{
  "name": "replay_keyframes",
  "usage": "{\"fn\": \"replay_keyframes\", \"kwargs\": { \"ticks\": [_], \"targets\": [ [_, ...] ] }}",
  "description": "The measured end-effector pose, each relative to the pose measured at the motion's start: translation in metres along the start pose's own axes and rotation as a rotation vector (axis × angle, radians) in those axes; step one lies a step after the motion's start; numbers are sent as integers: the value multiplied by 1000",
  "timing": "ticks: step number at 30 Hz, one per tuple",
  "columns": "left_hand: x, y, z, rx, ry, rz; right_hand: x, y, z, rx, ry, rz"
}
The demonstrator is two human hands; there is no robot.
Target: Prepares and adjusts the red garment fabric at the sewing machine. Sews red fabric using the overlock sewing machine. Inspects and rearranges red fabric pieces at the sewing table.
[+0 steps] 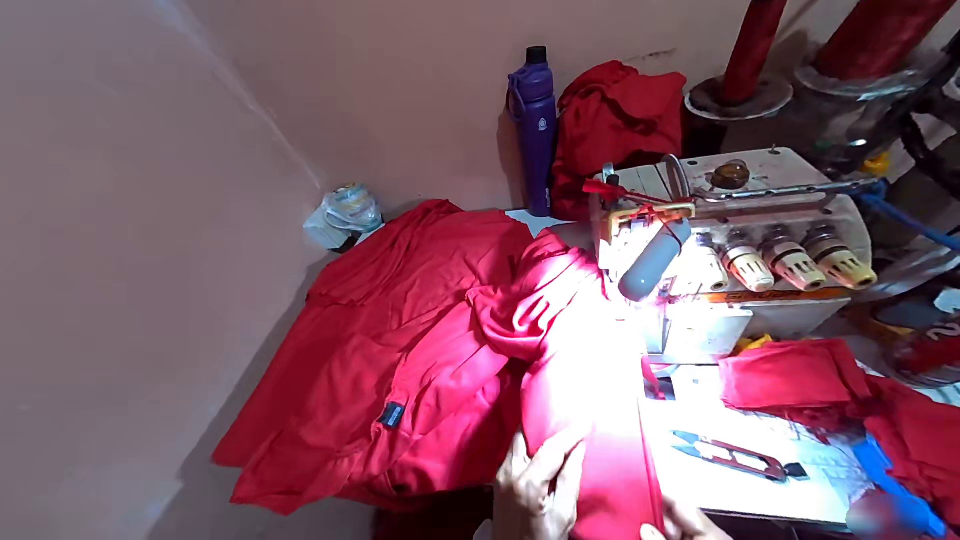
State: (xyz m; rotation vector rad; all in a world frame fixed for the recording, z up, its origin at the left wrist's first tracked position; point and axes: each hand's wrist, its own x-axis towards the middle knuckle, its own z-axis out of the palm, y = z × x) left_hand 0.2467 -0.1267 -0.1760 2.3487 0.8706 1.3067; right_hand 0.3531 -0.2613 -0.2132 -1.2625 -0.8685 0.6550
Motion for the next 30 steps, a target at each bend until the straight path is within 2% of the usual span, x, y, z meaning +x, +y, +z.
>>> {"fn": "replay_keyframes", "kwargs": {
  "ticks": [3,6,13,16,19,22,24,26,27,28,30],
  "targets": [
    [27,-9,13,125,40,82,25,-9,10,73,91,6],
    [52,-13,21,196,22,79,51,-8,16,61,158,-75],
    [107,-19,35,254,-133,1,113,2,18,-228,308,-368],
    [132,-23,45,256,-217,-80,127,4,16,-408,369,-390],
    [159,-40,56,143,-281,-131,131,3,15,-507,385,-358],
    [183,-73,71,-67,-238,-110,125,2,16,-533,351,-357],
    [182,-84,72,-236,-203,-247,119,1,17,-500,339,-357],
    [158,-79,59,-442,-67,-491,112,3,17,-378,326,-377],
    [140,-73,49,-564,56,-579,108,6,18,-318,326,-382],
    [119,-66,39,-653,181,-625,104,9,20,-263,317,-373],
    [71,-51,18,-740,304,-652,98,12,27,-162,214,-276]
  ]
}}
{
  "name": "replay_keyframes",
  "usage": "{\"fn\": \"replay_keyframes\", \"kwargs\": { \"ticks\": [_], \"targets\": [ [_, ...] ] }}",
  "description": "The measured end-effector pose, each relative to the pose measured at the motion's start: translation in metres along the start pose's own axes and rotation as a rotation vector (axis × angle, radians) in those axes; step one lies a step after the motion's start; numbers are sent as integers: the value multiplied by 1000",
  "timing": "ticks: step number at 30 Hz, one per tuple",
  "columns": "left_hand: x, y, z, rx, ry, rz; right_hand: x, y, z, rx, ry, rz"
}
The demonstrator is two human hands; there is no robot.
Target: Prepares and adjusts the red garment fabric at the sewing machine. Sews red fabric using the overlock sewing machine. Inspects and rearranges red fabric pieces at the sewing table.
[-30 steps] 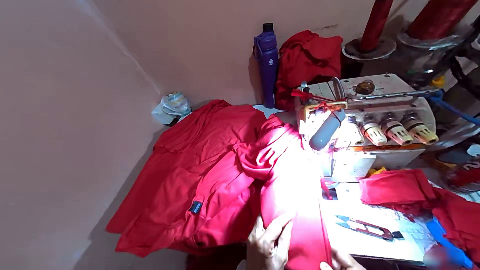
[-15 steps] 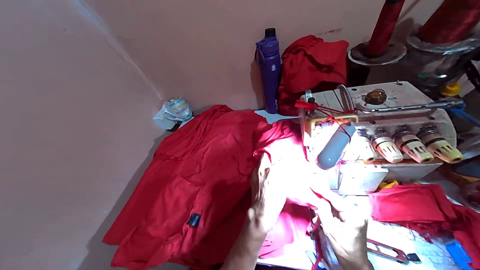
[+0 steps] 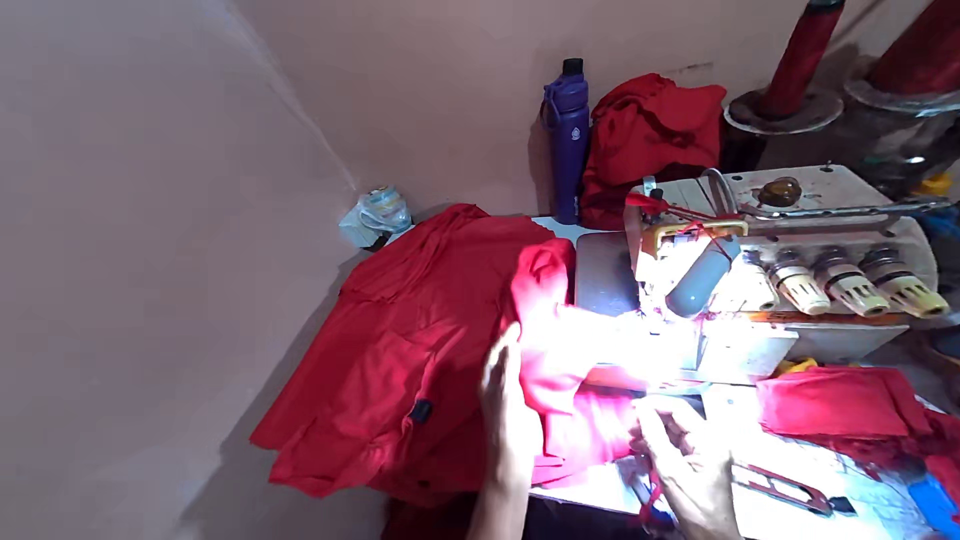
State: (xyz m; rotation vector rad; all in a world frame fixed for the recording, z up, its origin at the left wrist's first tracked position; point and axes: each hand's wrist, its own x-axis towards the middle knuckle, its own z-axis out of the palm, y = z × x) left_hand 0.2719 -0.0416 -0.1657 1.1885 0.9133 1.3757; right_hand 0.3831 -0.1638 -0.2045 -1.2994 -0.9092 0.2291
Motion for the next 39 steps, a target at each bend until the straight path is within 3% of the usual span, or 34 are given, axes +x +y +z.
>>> {"fn": "replay_keyframes", "kwargs": {
  "ticks": [3,7,10,13,16,19,23,29,39],
  "targets": [
    [-56,-2,-22,-134,62,-154,-1,-4,13,225,-203,206],
    [-73,-9,-34,-134,30,-198,9,-17,32,306,-138,327],
    [-70,-19,-48,187,-22,3,7,-16,32,331,-74,329],
    [-66,-32,-55,548,44,422,5,-14,28,366,-65,348],
    [-63,-27,-47,514,14,609,7,-18,28,368,-53,347],
    [-64,-15,-27,361,-146,635,10,-19,30,370,-52,344],
    [-64,-6,-9,394,-297,606,14,-22,30,390,-11,364],
    [-54,-19,-3,237,-311,622,12,-15,18,486,-85,318],
    [-47,-13,-3,225,-343,541,7,-13,10,395,-74,293]
  ]
}}
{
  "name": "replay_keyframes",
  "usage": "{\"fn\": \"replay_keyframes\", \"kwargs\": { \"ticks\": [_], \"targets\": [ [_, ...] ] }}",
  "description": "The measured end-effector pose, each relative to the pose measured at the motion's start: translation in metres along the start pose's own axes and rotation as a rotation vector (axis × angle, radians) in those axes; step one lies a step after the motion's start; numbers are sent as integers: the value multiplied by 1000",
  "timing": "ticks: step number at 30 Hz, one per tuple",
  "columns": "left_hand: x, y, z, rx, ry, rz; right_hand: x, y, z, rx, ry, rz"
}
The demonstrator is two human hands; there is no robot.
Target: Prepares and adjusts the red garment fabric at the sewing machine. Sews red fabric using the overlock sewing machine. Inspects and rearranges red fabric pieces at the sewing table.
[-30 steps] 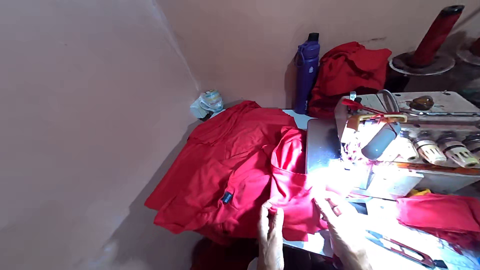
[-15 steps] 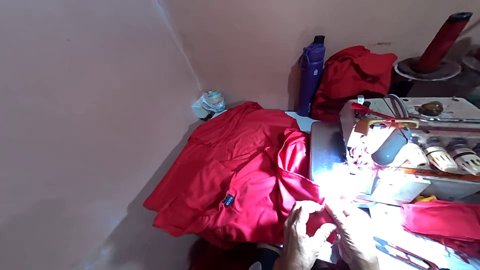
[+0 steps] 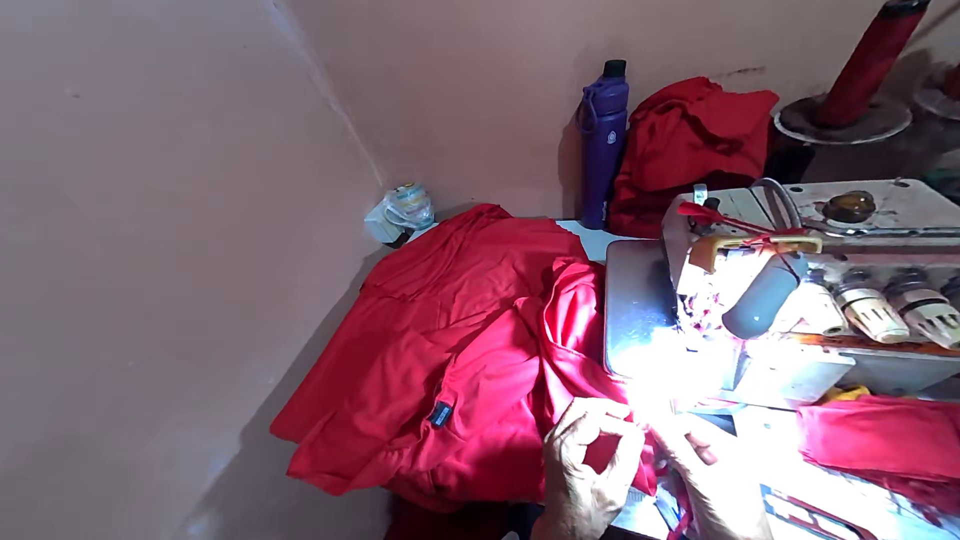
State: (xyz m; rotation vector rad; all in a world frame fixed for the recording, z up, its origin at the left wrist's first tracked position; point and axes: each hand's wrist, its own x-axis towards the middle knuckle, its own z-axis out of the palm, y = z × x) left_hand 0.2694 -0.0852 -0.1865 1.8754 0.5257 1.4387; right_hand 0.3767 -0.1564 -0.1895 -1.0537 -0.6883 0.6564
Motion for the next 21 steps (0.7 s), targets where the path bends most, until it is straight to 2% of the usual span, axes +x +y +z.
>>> {"fn": "replay_keyframes", "kwargs": {
  "ticks": [2,5,9,12,18,21],
  "targets": [
    [5,2,-3,-4,8,-31,1,1,-4,-32,18,-5],
    [25,4,-9,146,25,-89,4,2,-8,-133,46,-51],
    [57,-33,-1,338,60,-139,9,9,-11,-362,101,-117],
    [63,-49,12,371,-35,-243,10,12,-9,-452,101,-133],
    [50,-38,6,456,101,-115,-1,3,-23,-539,61,-213],
    [47,-11,5,495,175,88,-17,-6,-40,-532,60,-233]
  ]
}}
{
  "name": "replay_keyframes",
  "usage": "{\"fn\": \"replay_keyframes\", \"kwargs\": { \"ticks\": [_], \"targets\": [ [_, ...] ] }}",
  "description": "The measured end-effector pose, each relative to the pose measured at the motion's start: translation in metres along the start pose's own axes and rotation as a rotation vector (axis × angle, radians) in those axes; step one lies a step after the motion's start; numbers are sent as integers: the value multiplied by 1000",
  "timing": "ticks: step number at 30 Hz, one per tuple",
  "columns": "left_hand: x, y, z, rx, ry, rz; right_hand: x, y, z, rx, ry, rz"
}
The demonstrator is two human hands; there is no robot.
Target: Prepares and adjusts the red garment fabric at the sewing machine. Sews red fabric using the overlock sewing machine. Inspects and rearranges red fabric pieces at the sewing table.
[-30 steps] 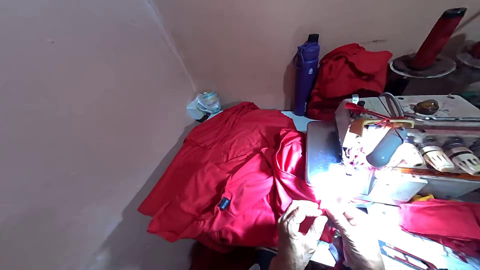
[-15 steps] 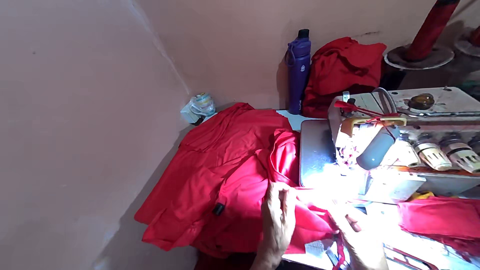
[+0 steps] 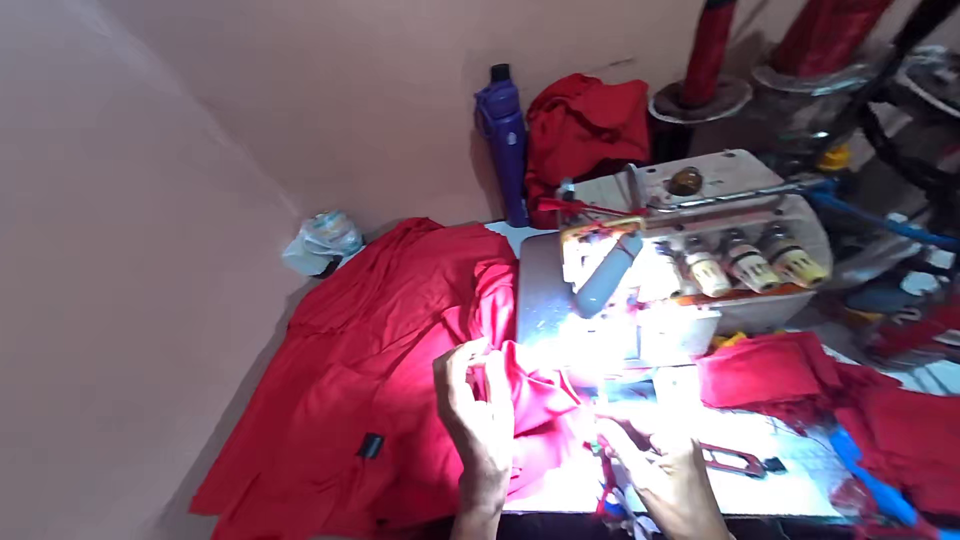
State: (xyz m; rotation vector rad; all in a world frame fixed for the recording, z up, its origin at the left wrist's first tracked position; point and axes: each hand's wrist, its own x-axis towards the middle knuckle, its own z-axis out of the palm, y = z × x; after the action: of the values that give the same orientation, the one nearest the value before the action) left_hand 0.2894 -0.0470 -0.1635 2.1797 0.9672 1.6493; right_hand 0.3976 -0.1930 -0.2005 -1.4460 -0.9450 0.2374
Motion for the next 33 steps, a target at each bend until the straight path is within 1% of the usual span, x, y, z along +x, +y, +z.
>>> {"fn": "replay_keyframes", "kwargs": {
  "ticks": [2,3,5,7,10,13,15,17,19,21,22,24,25,27,28,30,33],
  "targets": [
    [-5,27,5,-77,-8,135,-12,-2,-17,-44,-39,8],
    [-10,42,10,-127,-56,179,-19,-5,-26,-72,-76,17],
    [-20,68,27,-182,-206,251,-33,-13,-46,-102,-173,49],
    [-28,87,51,-184,-355,337,-45,-17,-64,-79,-246,104],
    [-37,102,93,-172,-487,428,-58,-25,-80,-48,-252,216],
    [-45,111,128,-98,-535,482,-70,-18,-88,-44,-222,212],
    [-51,112,143,-50,-548,476,-78,-9,-90,-46,-240,196],
    [-55,111,151,-56,-511,484,-81,-6,-90,-38,-256,205],
    [-56,110,153,-121,-457,495,-82,-5,-90,-29,-257,209],
    [-55,110,149,-279,-482,439,-82,-4,-90,-29,-251,206],
    [-53,111,143,-397,-528,362,-81,-5,-91,-25,-233,213],
    [-48,115,123,-639,-618,118,-79,-6,-93,5,-139,239],
    [-44,116,110,-737,-687,-36,-78,-6,-95,31,-71,248],
    [-34,110,84,-875,-815,-321,-72,-6,-98,46,50,224],
    [-31,106,71,-914,-835,-412,-67,-6,-100,36,93,191],
    [-31,96,48,-958,-817,-494,-55,-8,-99,13,125,112],
    [-47,81,16,-1002,-768,-475,-43,-7,-84,17,66,57]
  ]
}}
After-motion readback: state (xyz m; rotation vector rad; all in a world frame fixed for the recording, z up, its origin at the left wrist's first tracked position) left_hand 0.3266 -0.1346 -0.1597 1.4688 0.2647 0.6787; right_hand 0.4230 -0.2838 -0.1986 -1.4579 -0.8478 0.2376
